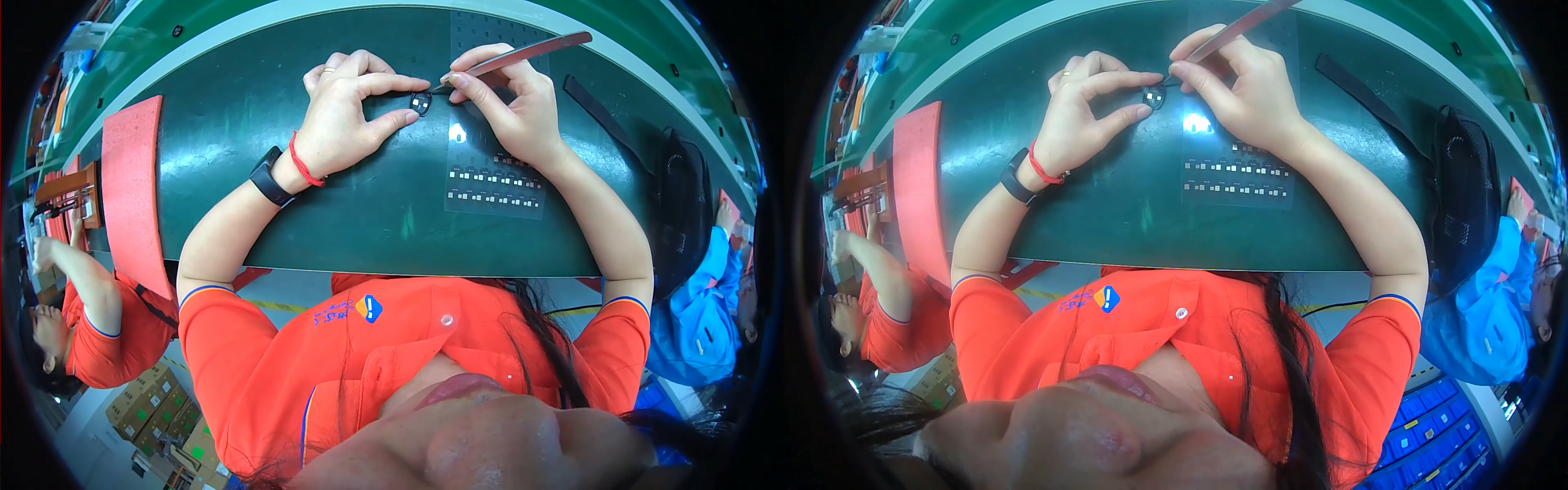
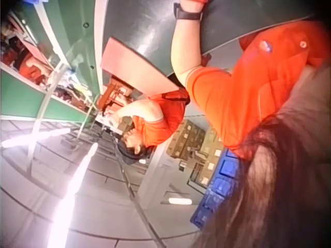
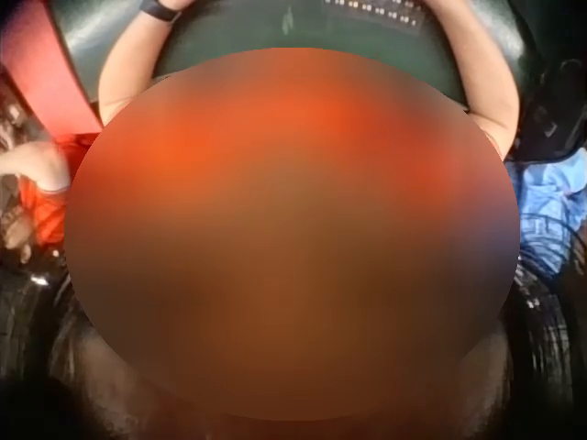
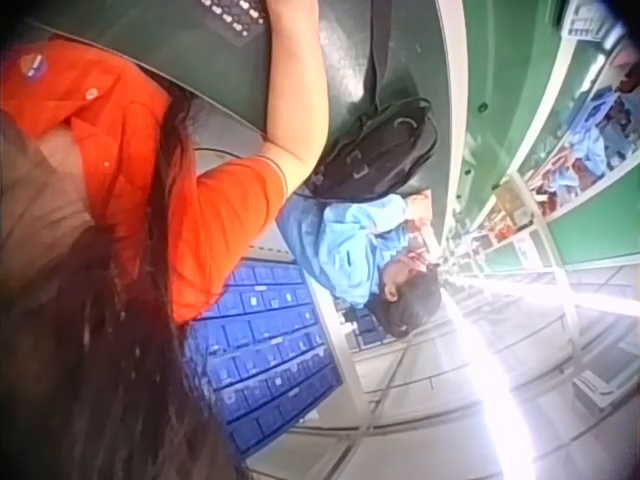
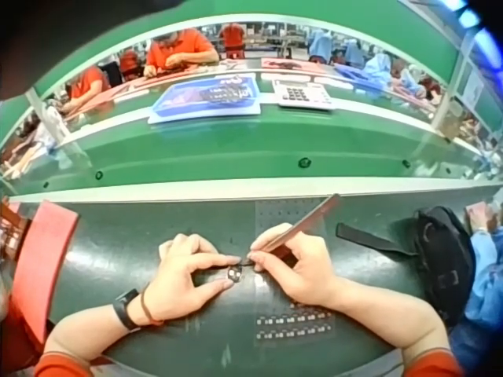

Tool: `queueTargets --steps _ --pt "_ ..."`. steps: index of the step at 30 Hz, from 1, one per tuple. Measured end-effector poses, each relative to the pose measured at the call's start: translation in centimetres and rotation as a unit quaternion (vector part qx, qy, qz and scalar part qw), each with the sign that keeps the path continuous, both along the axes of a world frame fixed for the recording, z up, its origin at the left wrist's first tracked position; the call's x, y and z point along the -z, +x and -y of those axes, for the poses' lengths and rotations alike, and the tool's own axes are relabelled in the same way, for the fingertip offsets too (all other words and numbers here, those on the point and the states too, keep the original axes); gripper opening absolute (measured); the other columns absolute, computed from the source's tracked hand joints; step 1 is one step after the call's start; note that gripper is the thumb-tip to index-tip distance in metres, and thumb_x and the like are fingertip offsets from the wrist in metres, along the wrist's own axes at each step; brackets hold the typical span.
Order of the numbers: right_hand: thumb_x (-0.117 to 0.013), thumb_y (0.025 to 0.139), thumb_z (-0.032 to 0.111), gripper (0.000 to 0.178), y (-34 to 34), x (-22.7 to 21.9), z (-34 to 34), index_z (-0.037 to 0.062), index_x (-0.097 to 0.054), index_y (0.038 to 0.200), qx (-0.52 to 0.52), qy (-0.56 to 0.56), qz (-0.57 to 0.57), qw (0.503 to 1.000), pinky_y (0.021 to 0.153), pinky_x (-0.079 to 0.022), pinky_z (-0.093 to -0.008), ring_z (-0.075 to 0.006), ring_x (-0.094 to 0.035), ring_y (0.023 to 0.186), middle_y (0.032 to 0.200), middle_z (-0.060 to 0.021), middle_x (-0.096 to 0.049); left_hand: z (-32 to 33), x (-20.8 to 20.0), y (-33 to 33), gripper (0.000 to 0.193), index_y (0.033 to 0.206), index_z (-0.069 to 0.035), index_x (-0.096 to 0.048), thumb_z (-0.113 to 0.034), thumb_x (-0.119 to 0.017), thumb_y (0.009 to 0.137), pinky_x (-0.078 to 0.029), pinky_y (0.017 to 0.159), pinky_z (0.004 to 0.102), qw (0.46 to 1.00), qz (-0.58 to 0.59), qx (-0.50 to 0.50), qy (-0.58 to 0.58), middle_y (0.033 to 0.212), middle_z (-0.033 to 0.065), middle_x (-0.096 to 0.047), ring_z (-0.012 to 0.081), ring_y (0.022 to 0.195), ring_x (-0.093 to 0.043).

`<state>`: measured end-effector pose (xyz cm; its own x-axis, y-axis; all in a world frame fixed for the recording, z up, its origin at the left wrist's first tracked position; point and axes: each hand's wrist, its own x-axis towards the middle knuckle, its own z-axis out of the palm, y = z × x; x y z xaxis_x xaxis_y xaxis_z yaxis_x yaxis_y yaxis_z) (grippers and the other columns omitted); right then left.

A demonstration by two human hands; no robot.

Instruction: Assembling or inspecting small electronic components at a workbench.

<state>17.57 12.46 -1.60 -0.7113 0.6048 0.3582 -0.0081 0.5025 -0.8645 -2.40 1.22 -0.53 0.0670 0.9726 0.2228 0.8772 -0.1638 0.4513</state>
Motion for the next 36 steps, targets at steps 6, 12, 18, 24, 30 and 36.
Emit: queueTargets --steps 6,12,18,24,30,36 --pt "-0.061 0.091 0.006 0.015 -0.10 0.30 -0.26 0.0004 -0.059 0.105 -0.014 -0.088 -0.016 0.996 0.074 -0.053 -0.0232 -0.0143 -0.067 0.079 0.090 -0.0108 -0.068 -0.08 0.20 0.05 0.028 0.104 -0.029 -0.073 -0.027 -0.075 0.076 -0.024 0.097 0.0401 1.000 0.017 -0.002 0.004 0.093 -0.0024 -0.056 0.0184 0.097 -0.049" --pt "-0.060 0.091 0.006 0.016 0.06 0.47 -0.43 -0.0002 -0.058 0.106 -0.020 -0.086 -0.020 0.996 0.074 -0.053 -0.0235 -0.0145 -0.067 0.080 0.091 -0.0114 -0.068 -0.07 0.14 0.07 0.027 0.104 -0.029 -0.073 -0.026 -0.074 0.077 -0.023 0.097 0.0401 1.000 0.019 0.002 0.005 0.093 -0.0024 -0.056 0.0182 0.097 -0.049" --pt "-0.061 0.091 0.006 0.015 0.02 0.11 -0.34 -0.0003 -0.060 0.104 -0.011 -0.023 0.007 1.000 0.075 -0.053 -0.0237 -0.0135 -0.067 0.079 0.089 -0.0097 -0.068 -0.04 0.14 0.12 0.028 0.105 -0.030 -0.073 -0.025 -0.074 0.077 -0.023 0.098 0.0402 1.000 0.016 0.001 0.002 0.093 -0.0021 -0.056 0.0181 0.097 -0.049" --pt "-0.061 0.091 0.006 0.014 0.18 0.03 -0.34 -0.0002 -0.060 0.104 -0.008 -0.016 0.007 1.000 0.075 -0.053 -0.0238 -0.0132 -0.067 0.079 0.089 -0.0098 -0.067 -0.05 0.02 0.19 0.028 0.105 -0.030 -0.073 -0.025 -0.074 0.078 -0.023 0.098 0.0403 1.000 0.019 0.001 -0.002 0.092 -0.0019 -0.056 0.0179 0.096 -0.049" --pt "-0.059 0.092 0.005 0.016 0.15 0.40 -0.28 -0.0008 -0.057 0.107 -0.051 -0.128 -0.012 0.990 0.076 -0.053 -0.0240 -0.0132 -0.066 0.082 0.092 -0.0113 -0.066 -0.07 -0.05 0.25 0.027 0.105 -0.031 -0.073 -0.025 -0.074 0.078 -0.023 0.098 0.0395 1.000 0.011 0.000 -0.001 0.092 -0.0022 -0.056 0.0178 0.095 -0.049" --pt "-0.059 0.092 0.006 0.015 0.12 0.43 -0.42 -0.0007 -0.057 0.105 -0.057 -0.122 -0.001 0.991 0.077 -0.052 -0.0236 -0.0121 -0.066 0.081 0.092 -0.0109 -0.067 -0.19 0.07 0.22 0.027 0.105 -0.030 -0.073 -0.024 -0.074 0.078 -0.023 0.098 0.0400 1.000 0.018 0.001 -0.004 0.091 -0.0021 -0.056 0.0179 0.096 -0.049"
